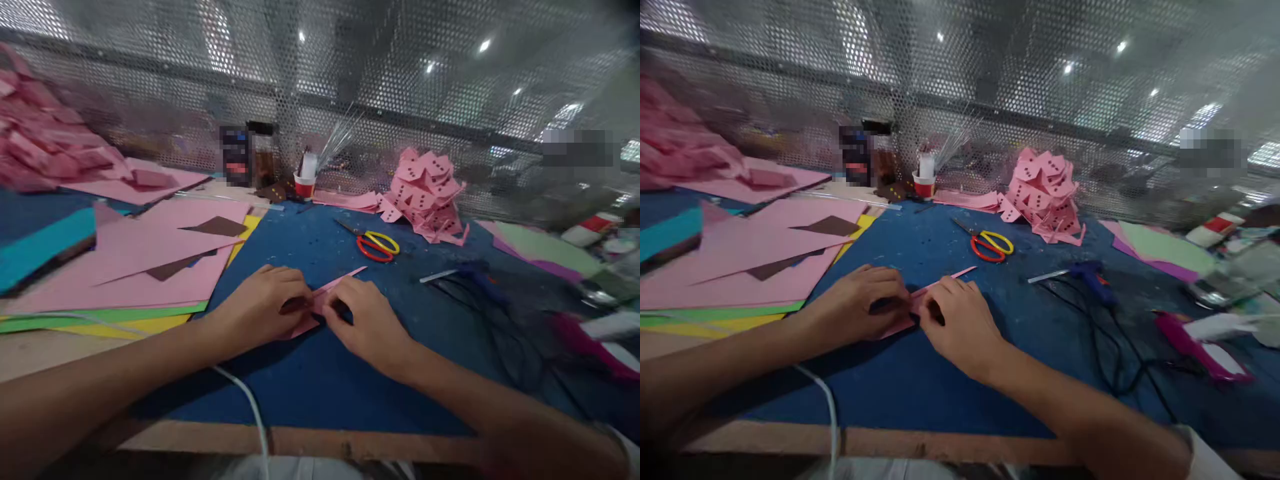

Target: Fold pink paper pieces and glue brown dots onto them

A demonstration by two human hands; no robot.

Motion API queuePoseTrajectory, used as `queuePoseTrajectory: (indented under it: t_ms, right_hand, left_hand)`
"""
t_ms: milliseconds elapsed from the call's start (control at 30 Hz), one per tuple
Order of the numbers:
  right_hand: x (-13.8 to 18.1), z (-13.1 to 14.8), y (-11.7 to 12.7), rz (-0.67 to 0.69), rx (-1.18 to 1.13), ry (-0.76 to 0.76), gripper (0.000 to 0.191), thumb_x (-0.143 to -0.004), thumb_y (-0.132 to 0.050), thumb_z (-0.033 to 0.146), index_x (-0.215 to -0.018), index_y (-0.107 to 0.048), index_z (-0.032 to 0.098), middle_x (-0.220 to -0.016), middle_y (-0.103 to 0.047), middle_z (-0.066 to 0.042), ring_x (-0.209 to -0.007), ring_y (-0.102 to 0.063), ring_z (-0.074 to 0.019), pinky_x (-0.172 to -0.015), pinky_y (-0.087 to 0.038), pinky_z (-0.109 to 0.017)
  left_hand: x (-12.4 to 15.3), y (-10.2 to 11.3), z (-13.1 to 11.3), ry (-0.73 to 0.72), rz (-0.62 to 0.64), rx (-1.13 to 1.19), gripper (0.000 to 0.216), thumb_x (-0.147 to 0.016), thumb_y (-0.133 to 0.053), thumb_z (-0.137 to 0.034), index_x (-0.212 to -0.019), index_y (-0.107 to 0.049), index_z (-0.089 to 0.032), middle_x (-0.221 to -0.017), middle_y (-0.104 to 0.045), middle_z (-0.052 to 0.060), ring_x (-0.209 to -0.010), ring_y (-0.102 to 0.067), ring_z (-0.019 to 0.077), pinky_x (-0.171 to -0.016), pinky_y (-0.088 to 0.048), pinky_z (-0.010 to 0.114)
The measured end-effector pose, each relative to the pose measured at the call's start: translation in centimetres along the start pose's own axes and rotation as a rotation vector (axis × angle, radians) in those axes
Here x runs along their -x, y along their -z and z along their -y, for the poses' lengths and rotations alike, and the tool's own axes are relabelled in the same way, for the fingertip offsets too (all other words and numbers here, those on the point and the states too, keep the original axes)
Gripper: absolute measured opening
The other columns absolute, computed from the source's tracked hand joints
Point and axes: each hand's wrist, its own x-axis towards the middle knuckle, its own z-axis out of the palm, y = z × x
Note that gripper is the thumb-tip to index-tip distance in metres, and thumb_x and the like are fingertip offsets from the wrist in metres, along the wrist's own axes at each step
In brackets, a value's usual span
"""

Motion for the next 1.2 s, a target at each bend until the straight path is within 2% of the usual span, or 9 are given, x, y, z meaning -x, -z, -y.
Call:
queuePoseTrajectory:
  t_ms: [233,367,500,700,900,1200]
  right_hand:
    - [0.2,0.2,0.0,-0.007,-0.013,-0.011,0.011,-0.093,-0.057,0.021,-0.082,-0.059,0.02,-0.089,-0.062,-0.001,-0.083,-0.055,-0.0161,-0.075,-0.035,-0.031]
    - [0.3,0.1,0.1,-0.028,-0.034,0.008,0.011,-0.093,-0.057,0.021,-0.083,-0.059,0.02,-0.089,-0.061,-0.001,-0.082,-0.055,-0.0159,-0.075,-0.035,-0.031]
    - [0.4,0.2,0.1,-0.047,-0.045,0.044,0.008,-0.093,-0.058,0.02,-0.085,-0.059,0.02,-0.092,-0.063,-0.001,-0.084,-0.056,-0.0161,-0.077,-0.035,-0.031]
    - [0.6,0.2,0.0,-0.04,0.01,0.079,0.007,-0.093,-0.058,0.022,-0.087,-0.061,0.02,-0.094,-0.063,-0.003,-0.088,-0.056,-0.0182,-0.078,-0.035,-0.033]
    - [0.6,0.2,0.0,-0.034,0.017,0.072,0.007,-0.092,-0.058,0.021,-0.085,-0.06,0.02,-0.092,-0.063,-0.002,-0.086,-0.055,-0.0174,-0.077,-0.035,-0.033]
    - [0.3,0.2,0.0,-0.03,-0.009,0.022,0.01,-0.091,-0.056,0.018,-0.081,-0.059,0.02,-0.088,-0.062,-0.002,-0.081,-0.054,-0.0166,-0.075,-0.036,-0.031]
  left_hand:
    - [-0.1,0.3,-0.1,0.047,-0.024,0.153,0.014,-0.084,-0.059,-0.013,-0.092,-0.068,-0.021,-0.094,-0.066,0.002,-0.089,-0.059,0.0184,-0.08,-0.041,0.03]
    - [-0.1,0.5,0.2,0.104,-0.055,0.159,0.02,-0.081,-0.064,-0.018,-0.1,-0.065,-0.021,-0.105,-0.066,0.003,-0.099,-0.058,0.0209,-0.09,-0.042,0.033]
    - [-0.1,0.5,0.5,0.132,-0.024,0.183,0.023,-0.083,-0.064,-0.022,-0.106,-0.063,-0.021,-0.106,-0.066,0.003,-0.102,-0.058,0.0211,-0.089,-0.043,0.033]
    - [-0.1,0.5,0.6,0.105,-0.008,0.21,0.018,-0.081,-0.067,-0.02,-0.098,-0.066,-0.022,-0.103,-0.067,0.001,-0.1,-0.059,0.02,-0.094,-0.04,0.034]
    - [-0.1,0.7,0.4,0.067,-0.01,0.194,0.006,-0.084,-0.063,-0.019,-0.087,-0.068,-0.021,-0.092,-0.066,0.001,-0.091,-0.056,0.0193,-0.084,-0.04,0.032]
    - [-0.1,1.1,0.1,-0.011,0.01,0.033,0.009,-0.084,-0.064,-0.015,-0.081,-0.069,-0.021,-0.089,-0.067,0.0,-0.091,-0.057,0.0195,-0.084,-0.038,0.033]
